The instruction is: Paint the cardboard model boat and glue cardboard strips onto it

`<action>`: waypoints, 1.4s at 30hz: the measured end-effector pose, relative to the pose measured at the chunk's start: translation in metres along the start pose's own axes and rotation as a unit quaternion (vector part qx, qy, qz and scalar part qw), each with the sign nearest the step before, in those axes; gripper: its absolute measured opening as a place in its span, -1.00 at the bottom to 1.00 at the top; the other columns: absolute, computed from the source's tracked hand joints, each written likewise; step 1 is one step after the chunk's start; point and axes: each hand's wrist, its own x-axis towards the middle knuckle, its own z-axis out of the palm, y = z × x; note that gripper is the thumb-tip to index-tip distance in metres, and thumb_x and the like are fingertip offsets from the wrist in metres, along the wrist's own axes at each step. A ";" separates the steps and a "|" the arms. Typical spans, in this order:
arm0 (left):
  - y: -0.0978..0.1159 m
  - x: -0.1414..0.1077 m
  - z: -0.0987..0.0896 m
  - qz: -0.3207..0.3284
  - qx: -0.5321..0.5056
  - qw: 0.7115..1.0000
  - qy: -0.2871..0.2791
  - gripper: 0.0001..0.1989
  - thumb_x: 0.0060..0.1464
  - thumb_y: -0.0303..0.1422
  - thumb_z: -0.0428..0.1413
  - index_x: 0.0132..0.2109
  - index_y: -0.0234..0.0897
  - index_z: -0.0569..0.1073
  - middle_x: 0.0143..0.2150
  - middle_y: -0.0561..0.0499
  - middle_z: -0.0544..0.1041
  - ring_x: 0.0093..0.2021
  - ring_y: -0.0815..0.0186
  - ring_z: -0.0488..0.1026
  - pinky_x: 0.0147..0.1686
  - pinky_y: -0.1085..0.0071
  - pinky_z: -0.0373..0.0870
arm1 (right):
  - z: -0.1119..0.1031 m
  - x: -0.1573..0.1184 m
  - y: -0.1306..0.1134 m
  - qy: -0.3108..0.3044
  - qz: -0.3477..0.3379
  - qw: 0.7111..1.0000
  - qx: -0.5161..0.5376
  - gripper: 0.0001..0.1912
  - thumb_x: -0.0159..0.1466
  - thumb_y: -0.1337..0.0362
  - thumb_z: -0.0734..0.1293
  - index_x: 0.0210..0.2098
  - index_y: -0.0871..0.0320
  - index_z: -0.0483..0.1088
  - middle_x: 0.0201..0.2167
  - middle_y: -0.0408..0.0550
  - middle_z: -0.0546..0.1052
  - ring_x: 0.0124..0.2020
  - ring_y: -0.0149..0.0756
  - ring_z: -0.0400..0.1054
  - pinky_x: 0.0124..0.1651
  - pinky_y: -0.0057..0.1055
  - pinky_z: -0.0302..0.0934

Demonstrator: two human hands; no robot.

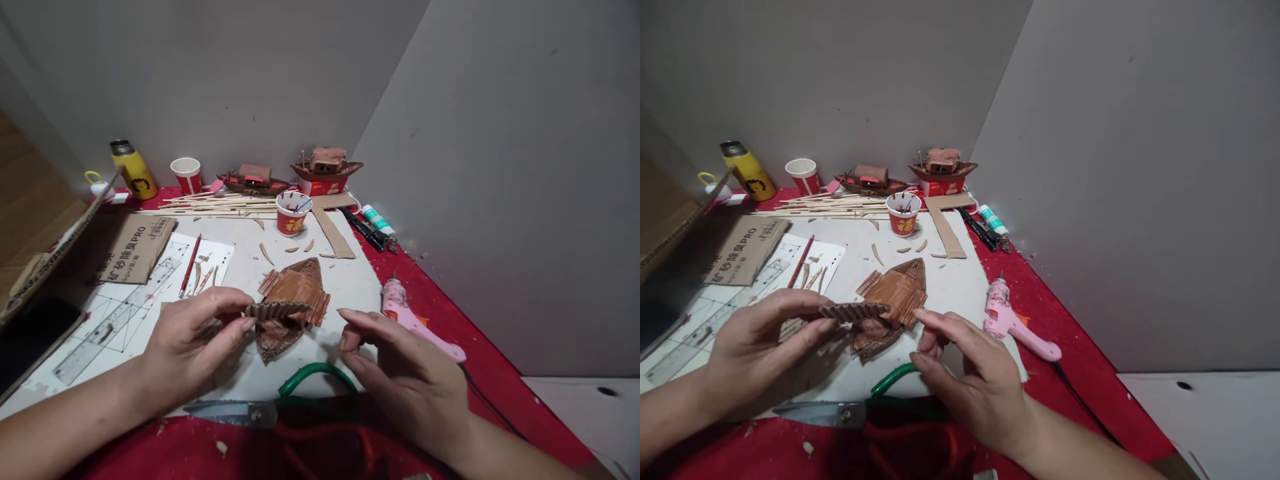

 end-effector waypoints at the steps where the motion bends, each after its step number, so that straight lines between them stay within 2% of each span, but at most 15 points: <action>1: -0.002 0.002 -0.002 0.018 0.017 0.999 -0.026 -0.81 0.09 -0.53 0.19 -0.17 -0.17 0.56 -0.29 0.03 0.67 -0.34 0.35 0.60 -0.29 0.49 0.50 | 0.000 0.001 -0.001 0.000 -0.007 1.000 -0.007 -0.55 0.29 0.43 0.39 0.15 0.00 0.42 -0.40 -0.13 0.52 -0.43 -0.38 0.43 -0.37 -0.49 0.38; 4: -0.007 0.008 -0.005 0.028 0.014 0.995 -0.090 -0.85 0.12 -0.52 0.17 -0.21 -0.21 0.59 -0.28 -0.04 0.69 -0.30 0.28 0.62 -0.27 0.44 0.52 | -0.002 0.003 -0.004 0.001 -0.015 1.000 -0.025 -0.54 0.29 0.47 0.37 0.14 -0.01 0.42 -0.39 -0.12 0.53 -0.42 -0.36 0.43 -0.36 -0.48 0.39; 9: -0.012 0.014 -0.004 0.025 -0.054 0.990 -0.131 -0.87 0.11 -0.54 0.16 -0.27 -0.26 0.58 -0.30 -0.08 0.66 -0.30 0.28 0.60 -0.26 0.44 0.50 | -0.005 0.003 -0.006 0.006 -0.028 0.999 -0.032 -0.50 0.28 0.51 0.35 0.15 -0.04 0.41 -0.37 -0.14 0.53 -0.39 -0.37 0.44 -0.32 -0.49 0.39; 14: -0.015 0.018 -0.003 0.008 -0.056 0.989 -0.135 -0.90 0.10 -0.51 0.18 -0.30 -0.27 0.58 -0.33 -0.06 0.61 -0.32 0.31 0.56 -0.29 0.45 0.46 | -0.006 0.006 -0.007 -0.006 -0.047 0.998 -0.032 -0.47 0.26 0.55 0.34 0.13 -0.05 0.42 -0.39 -0.17 0.53 -0.41 -0.38 0.44 -0.34 -0.50 0.38; 19: -0.027 0.020 0.005 0.007 -0.049 0.988 -0.148 -0.87 0.11 -0.52 0.16 -0.26 -0.27 0.60 -0.33 -0.05 0.59 -0.31 0.31 0.53 -0.28 0.42 0.44 | -0.005 0.007 -0.006 -0.012 -0.056 0.996 -0.064 -0.52 0.27 0.53 0.34 0.10 -0.02 0.43 -0.39 -0.14 0.54 -0.41 -0.36 0.46 -0.36 -0.48 0.39; 25: -0.037 0.021 0.012 -0.048 -0.035 0.981 -0.182 -0.90 0.15 -0.46 0.16 -0.25 -0.25 0.60 -0.29 -0.03 0.58 -0.25 0.29 0.51 -0.20 0.38 0.41 | 0.002 0.008 0.002 -0.025 -0.055 0.997 -0.048 -0.63 0.26 0.52 0.35 0.02 0.07 0.46 -0.43 -0.13 0.53 -0.44 -0.39 0.45 -0.39 -0.49 0.38; 33: -0.038 0.024 0.015 -0.082 -0.037 0.977 -0.193 -0.93 0.15 -0.40 0.18 -0.29 -0.25 0.57 -0.31 -0.01 0.55 -0.27 0.28 0.49 -0.22 0.36 0.39 | 0.012 0.011 0.008 -0.018 -0.049 0.993 -0.101 -0.87 0.26 0.43 0.38 -0.20 0.15 0.50 -0.54 -0.15 0.50 -0.55 -0.40 0.42 -0.48 -0.52 0.33; 38: -0.038 0.024 0.017 -0.081 -0.038 0.978 -0.189 -0.92 0.15 -0.39 0.17 -0.28 -0.26 0.56 -0.31 -0.01 0.55 -0.27 0.28 0.48 -0.22 0.35 0.38 | 0.017 0.011 0.011 -0.024 -0.059 0.990 -0.126 -0.91 0.28 0.41 0.37 -0.21 0.16 0.48 -0.53 -0.13 0.51 -0.54 -0.39 0.43 -0.49 -0.52 0.32; 42: -0.037 0.023 0.018 -0.090 -0.042 0.978 -0.182 -0.94 0.13 -0.42 0.18 -0.30 -0.28 0.55 -0.33 0.01 0.54 -0.29 0.31 0.48 -0.24 0.40 0.36 | 0.020 0.012 0.010 -0.023 -0.081 0.986 -0.145 -0.89 0.28 0.47 0.34 -0.28 0.15 0.47 -0.53 -0.11 0.52 -0.54 -0.39 0.42 -0.50 -0.52 0.29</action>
